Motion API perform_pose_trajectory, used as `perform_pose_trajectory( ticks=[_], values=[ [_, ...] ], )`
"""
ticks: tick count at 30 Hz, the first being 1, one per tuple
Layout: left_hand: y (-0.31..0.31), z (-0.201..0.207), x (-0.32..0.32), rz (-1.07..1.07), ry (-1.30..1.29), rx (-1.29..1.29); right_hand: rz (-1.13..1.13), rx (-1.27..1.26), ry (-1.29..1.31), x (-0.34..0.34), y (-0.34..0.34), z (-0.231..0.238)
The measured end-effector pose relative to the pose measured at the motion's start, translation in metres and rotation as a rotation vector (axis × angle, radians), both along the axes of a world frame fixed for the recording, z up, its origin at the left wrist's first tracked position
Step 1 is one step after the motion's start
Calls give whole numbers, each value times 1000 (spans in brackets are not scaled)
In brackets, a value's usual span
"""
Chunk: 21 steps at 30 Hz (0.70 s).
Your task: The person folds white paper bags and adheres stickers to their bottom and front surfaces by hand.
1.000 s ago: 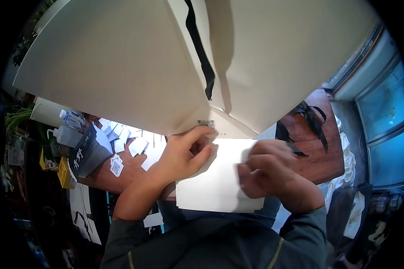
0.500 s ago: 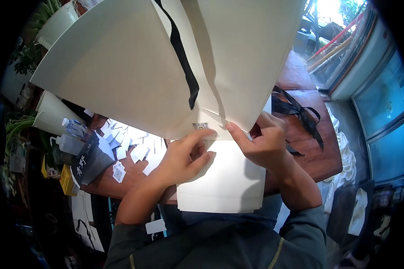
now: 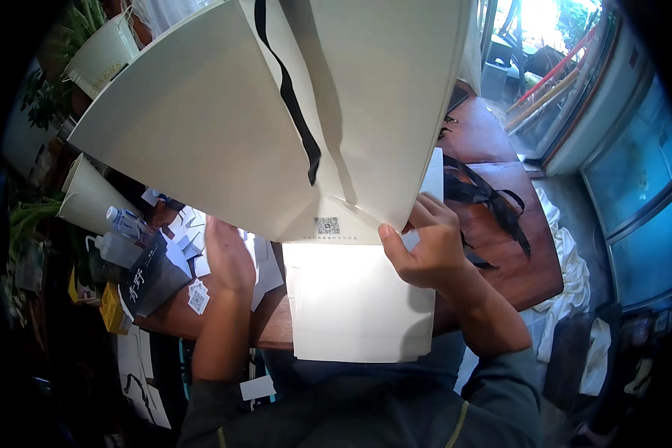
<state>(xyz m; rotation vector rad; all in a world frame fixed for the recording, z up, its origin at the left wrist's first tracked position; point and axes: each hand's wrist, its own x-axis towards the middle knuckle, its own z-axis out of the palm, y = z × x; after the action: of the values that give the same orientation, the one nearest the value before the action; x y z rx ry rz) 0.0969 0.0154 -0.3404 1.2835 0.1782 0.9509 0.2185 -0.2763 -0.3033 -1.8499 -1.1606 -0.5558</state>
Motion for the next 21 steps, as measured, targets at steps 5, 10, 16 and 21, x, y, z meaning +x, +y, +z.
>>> perform_pose_trajectory(
  ticks=[5,10,16,21],
  values=[
    [-7,-11,-7,-183,55,91,-54,22,37,1,1,5],
    [1,-27,-19,-319,-4,171,-62,63,461,12,3,-6],
    [4,-23,4,-66,105,205,52,217,568,36,-7,-19],
    [16,-21,17,-102,251,50,100,117,566,47,-20,-14]
  ],
)
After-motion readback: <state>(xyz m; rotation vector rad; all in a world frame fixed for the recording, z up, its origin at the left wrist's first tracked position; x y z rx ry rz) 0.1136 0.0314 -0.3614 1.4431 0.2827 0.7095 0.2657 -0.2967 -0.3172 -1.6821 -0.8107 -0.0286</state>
